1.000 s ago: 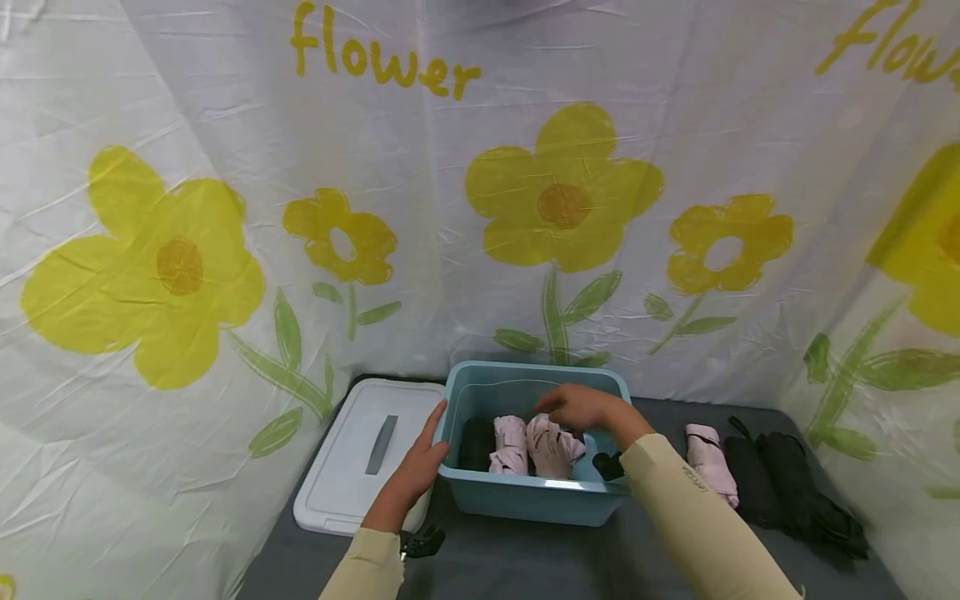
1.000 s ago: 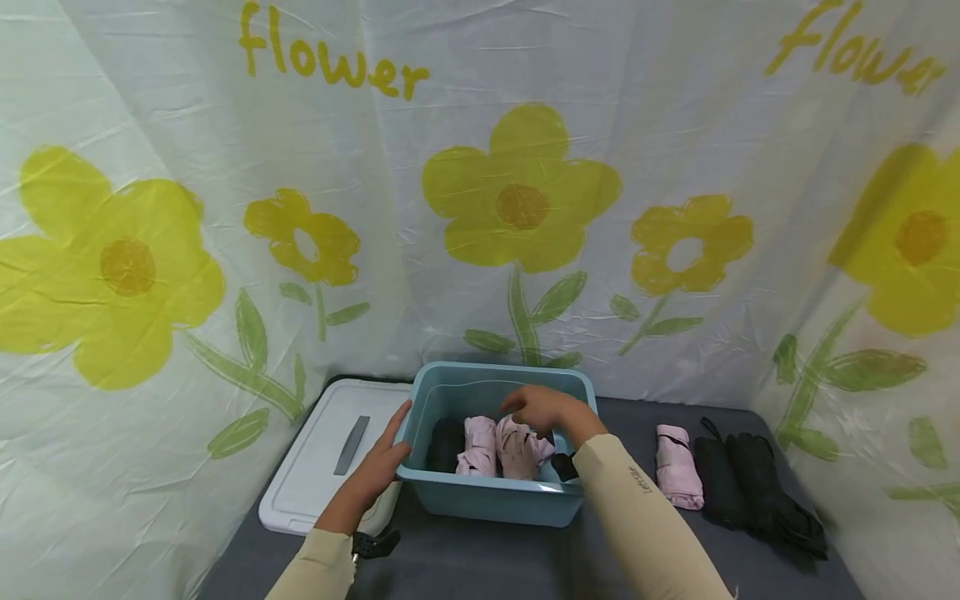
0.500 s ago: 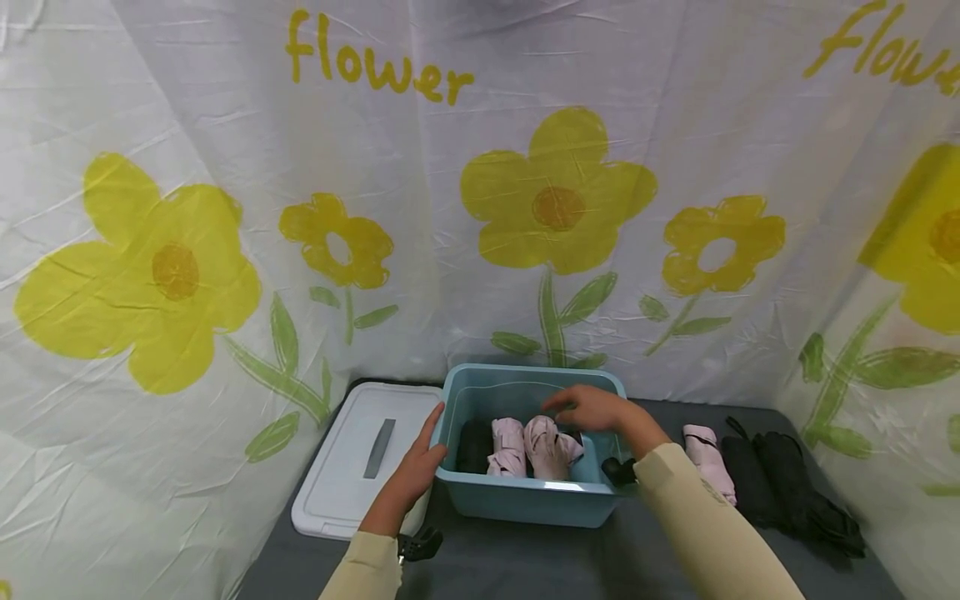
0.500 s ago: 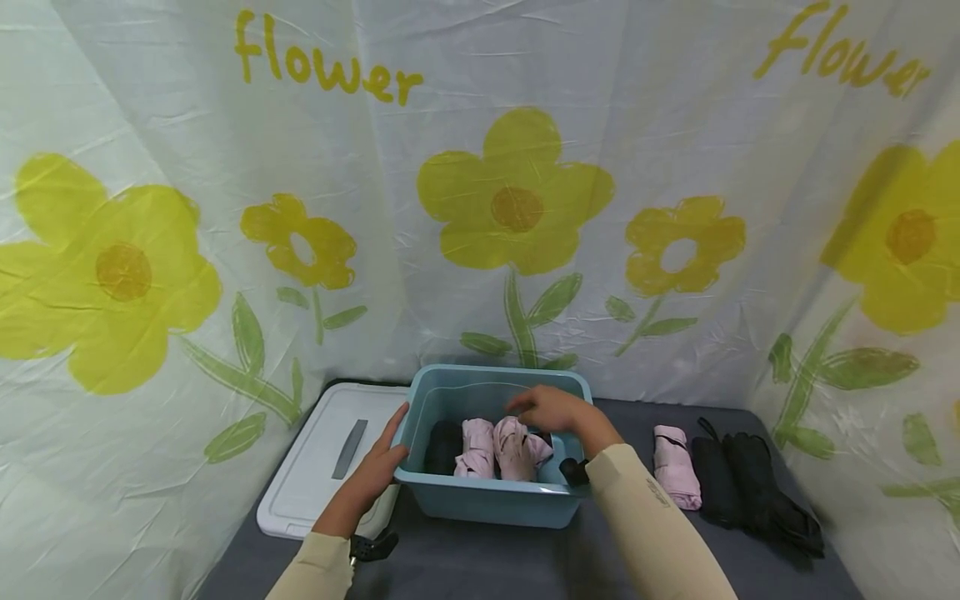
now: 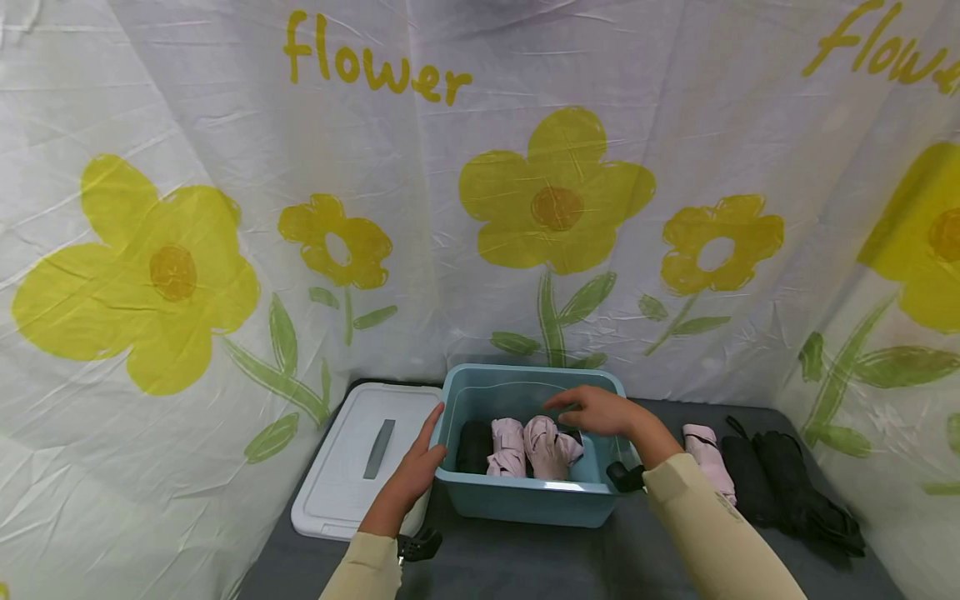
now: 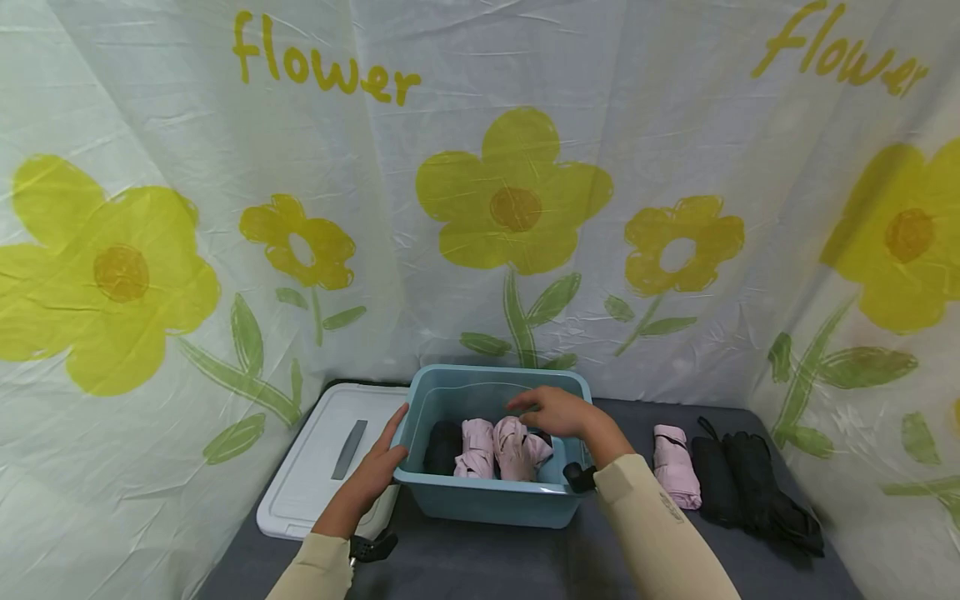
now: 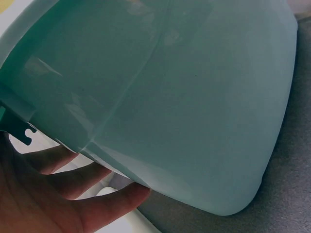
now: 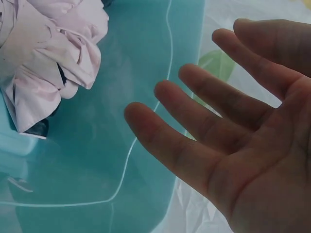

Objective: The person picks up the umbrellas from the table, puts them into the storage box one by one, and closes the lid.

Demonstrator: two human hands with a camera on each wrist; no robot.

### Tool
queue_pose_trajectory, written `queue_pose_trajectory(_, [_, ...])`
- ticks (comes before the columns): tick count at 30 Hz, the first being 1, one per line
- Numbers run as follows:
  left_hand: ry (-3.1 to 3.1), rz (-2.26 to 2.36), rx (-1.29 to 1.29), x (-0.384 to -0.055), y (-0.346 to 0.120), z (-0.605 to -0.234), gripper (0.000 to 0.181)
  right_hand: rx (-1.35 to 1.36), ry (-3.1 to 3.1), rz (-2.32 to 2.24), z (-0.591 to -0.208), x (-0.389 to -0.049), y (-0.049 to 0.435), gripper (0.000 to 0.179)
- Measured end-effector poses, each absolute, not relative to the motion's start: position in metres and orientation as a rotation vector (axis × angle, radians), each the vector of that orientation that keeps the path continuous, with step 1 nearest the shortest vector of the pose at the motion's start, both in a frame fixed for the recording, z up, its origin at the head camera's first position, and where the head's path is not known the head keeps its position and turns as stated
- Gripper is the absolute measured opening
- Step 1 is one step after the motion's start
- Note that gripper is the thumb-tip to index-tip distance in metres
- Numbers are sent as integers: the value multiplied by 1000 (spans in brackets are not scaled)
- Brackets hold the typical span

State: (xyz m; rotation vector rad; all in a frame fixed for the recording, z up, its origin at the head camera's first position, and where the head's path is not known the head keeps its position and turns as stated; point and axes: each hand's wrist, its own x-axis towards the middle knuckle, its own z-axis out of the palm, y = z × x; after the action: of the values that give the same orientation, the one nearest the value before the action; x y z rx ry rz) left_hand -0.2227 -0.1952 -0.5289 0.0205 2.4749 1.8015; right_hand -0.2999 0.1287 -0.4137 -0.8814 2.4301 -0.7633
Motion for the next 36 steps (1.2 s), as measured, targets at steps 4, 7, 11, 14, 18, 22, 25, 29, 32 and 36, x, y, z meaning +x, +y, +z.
queue_pose_trajectory(4, [2480, 1795, 15, -222, -194, -528, 74, -889, 2438, -809, -413, -295, 134, 38])
queue_pose_trajectory(7, [2483, 1791, 15, -222, -194, -528, 74, -874, 2430, -851, -414, -293, 139, 39])
queue_pose_trajectory(11, [2481, 1788, 14, -221, -194, -528, 74, -875, 2425, -899, -416, -291, 145, 41])
queue_pose_trajectory(14, [2483, 1785, 13, -220, -194, -527, 73, -872, 2430, -935, -418, -289, 149, 44])
queue_pose_trajectory(18, [2489, 1778, 9, -219, -194, -526, 74, -841, 2445, -976, -418, -286, 153, 46])
queue_pose_trajectory(22, [2497, 1766, 3, -219, -193, -526, 74, -802, 2478, -1001, -419, -283, 158, 50])
queue_pose_trajectory(25, [2496, 1767, -10, -218, -194, -527, 74, -787, 2493, -1033, -419, -282, 163, 54])
queue_pose_trajectory(29, [2492, 1777, -6, -219, -194, -527, 72, -787, 2514, -1064, -419, -281, 170, 55])
queue_pose_trajectory(32, [2493, 1777, 1, -219, -194, -527, 72, -785, 2541, -1057, -419, -280, 175, 55])
queue_pose_trajectory(36, [2500, 1768, 5, -220, -194, -527, 73, -771, 2576, -1046, -419, -279, 181, 55])
